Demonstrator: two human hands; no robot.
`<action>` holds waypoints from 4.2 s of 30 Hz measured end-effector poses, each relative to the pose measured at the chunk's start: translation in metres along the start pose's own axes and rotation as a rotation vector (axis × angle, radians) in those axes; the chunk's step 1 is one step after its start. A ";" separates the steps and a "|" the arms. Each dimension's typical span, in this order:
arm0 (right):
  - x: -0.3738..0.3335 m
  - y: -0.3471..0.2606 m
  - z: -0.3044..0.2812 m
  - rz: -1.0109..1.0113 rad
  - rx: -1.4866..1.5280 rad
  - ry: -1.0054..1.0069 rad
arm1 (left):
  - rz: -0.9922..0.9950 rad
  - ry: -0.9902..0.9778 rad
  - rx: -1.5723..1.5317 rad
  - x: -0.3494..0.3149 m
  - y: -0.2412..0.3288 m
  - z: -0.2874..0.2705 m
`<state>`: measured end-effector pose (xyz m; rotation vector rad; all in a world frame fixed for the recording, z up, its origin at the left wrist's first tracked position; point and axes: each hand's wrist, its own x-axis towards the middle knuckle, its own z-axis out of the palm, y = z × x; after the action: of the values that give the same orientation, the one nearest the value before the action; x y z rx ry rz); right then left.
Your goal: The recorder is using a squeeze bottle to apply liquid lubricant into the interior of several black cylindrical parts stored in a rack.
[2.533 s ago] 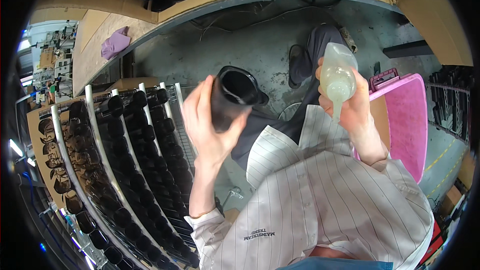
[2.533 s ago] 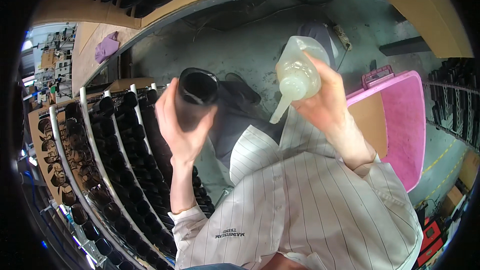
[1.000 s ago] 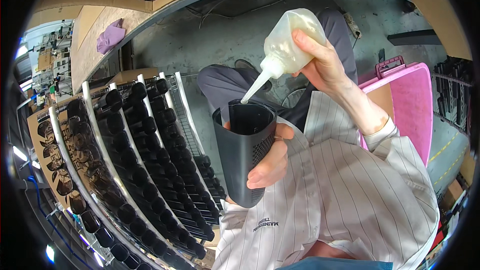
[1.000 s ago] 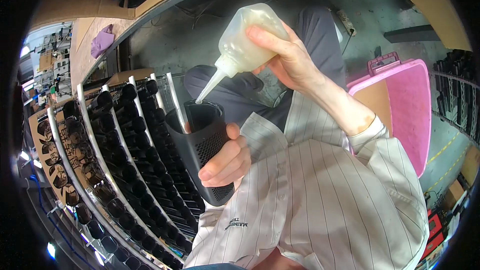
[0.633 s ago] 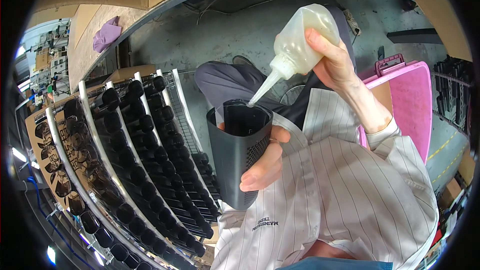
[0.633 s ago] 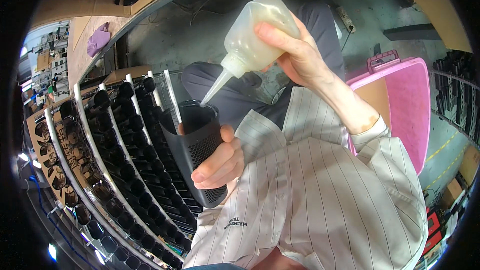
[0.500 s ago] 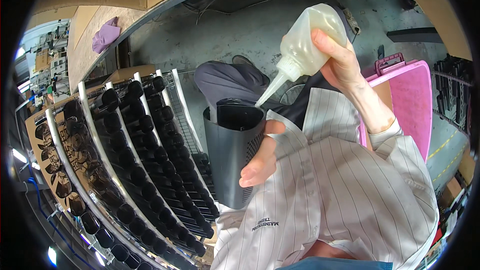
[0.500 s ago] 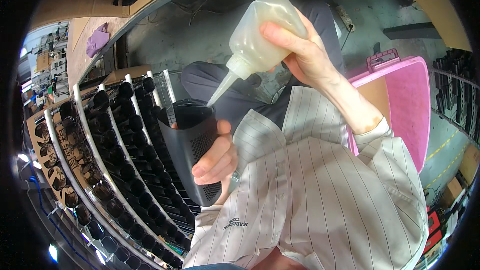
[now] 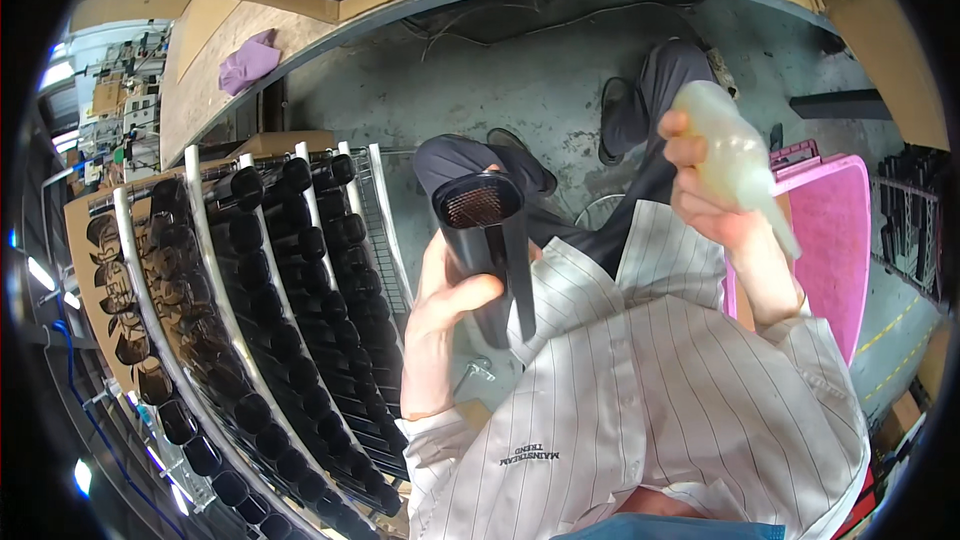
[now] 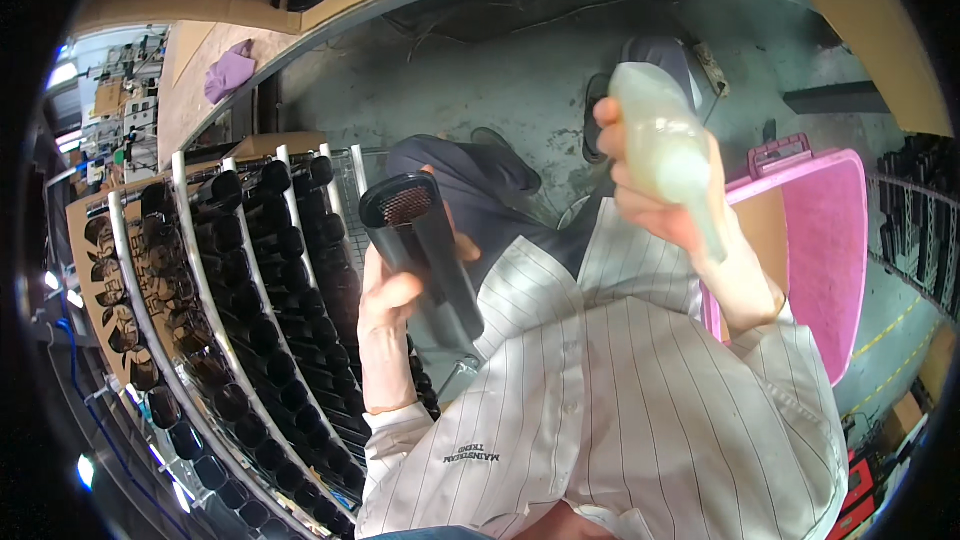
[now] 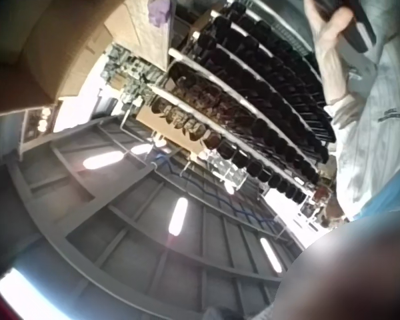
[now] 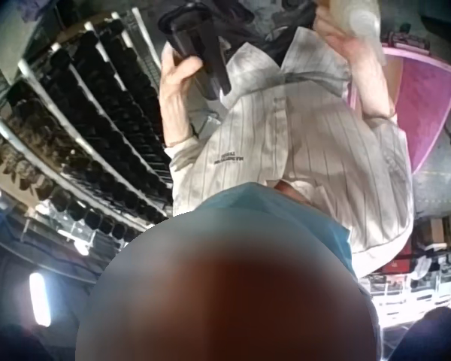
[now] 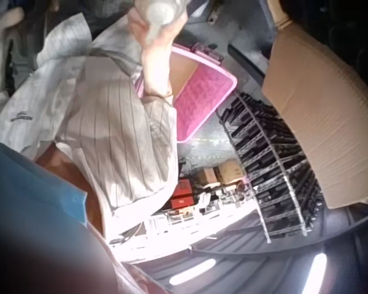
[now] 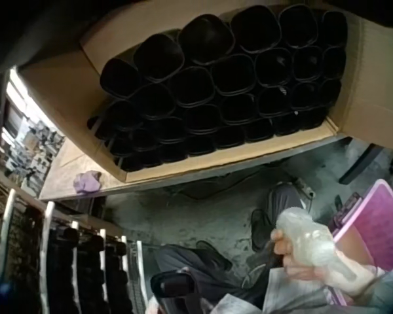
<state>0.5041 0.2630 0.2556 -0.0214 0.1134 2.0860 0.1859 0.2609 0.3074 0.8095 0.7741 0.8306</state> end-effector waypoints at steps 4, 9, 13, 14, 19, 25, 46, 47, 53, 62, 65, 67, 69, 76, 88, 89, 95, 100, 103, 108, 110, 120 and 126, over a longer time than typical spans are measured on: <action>-0.003 0.000 0.012 -0.059 0.215 -0.114 | -0.057 -0.184 0.274 -0.003 0.010 -0.023; 0.004 -0.004 0.005 -0.115 0.031 -0.053 | -0.126 0.151 0.117 -0.002 0.024 -0.002; 0.005 -0.002 0.001 -0.229 -0.095 0.186 | 0.107 0.025 0.579 0.009 0.047 -0.004; 0.006 0.000 0.004 -0.217 -0.098 0.180 | 0.114 0.036 0.580 0.009 0.052 -0.004; 0.012 0.007 0.027 -0.344 -0.238 0.377 | 0.386 0.252 1.332 0.014 0.073 -0.011; 0.015 0.016 0.040 -0.390 -0.310 0.419 | 0.125 0.213 0.289 0.014 0.057 -0.019; 0.031 0.043 0.055 -0.838 -0.936 0.411 | 0.275 0.258 0.807 0.017 0.031 0.020; 0.031 0.042 0.058 -0.772 -0.788 0.417 | 0.267 0.290 0.802 0.016 0.032 0.020; 0.024 0.010 0.051 -0.403 -0.237 -0.119 | 0.271 0.221 0.040 0.012 0.039 0.010; 0.018 0.017 0.045 -0.637 -0.532 0.381 | 0.195 0.055 -0.381 0.016 0.035 0.011; 0.019 0.023 0.046 -0.701 -0.667 0.464 | 0.152 0.089 -0.319 0.019 0.030 0.008; 0.018 0.024 0.049 -0.716 -0.838 0.464 | 0.262 -0.035 -0.188 0.021 0.021 -0.001; 0.015 0.024 0.049 -0.723 -0.924 0.472 | 0.312 -0.102 -0.127 0.023 0.022 -0.007; 0.019 0.025 0.032 -0.954 -1.275 0.514 | 0.592 0.046 0.300 0.023 0.032 -0.007; 0.027 0.030 0.029 -0.899 -1.139 0.514 | 0.853 -0.103 1.039 0.038 0.040 0.034; 0.028 0.029 0.028 -0.897 -1.141 0.515 | 0.852 -0.101 1.037 0.039 0.039 0.034; 0.033 0.029 0.028 -0.888 -1.129 0.512 | 0.852 -0.133 1.005 0.043 0.036 0.036; 0.041 0.030 0.030 -0.819 -1.123 0.523 | 0.833 -0.138 1.031 0.044 0.039 0.035; 0.046 0.027 0.027 -0.760 -1.159 0.525 | 0.825 -0.134 1.061 0.045 0.039 0.033; 0.055 0.021 0.029 -0.695 -1.231 0.559 | 0.786 -0.177 1.101 0.051 0.043 0.028; 0.063 0.019 0.025 -0.686 -1.235 0.552 | 0.777 -0.200 1.107 0.051 0.042 0.027; 0.050 0.022 0.026 -0.614 -1.240 0.595 | 0.708 -0.199 1.259 0.062 0.027 0.012; 0.034 0.030 0.027 -0.622 -1.270 0.629 | 0.694 -0.205 1.319 0.067 0.015 0.003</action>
<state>0.4621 0.2806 0.2823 -1.2902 -0.7499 1.1693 0.2139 0.3238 0.3039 2.3955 0.8187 0.7430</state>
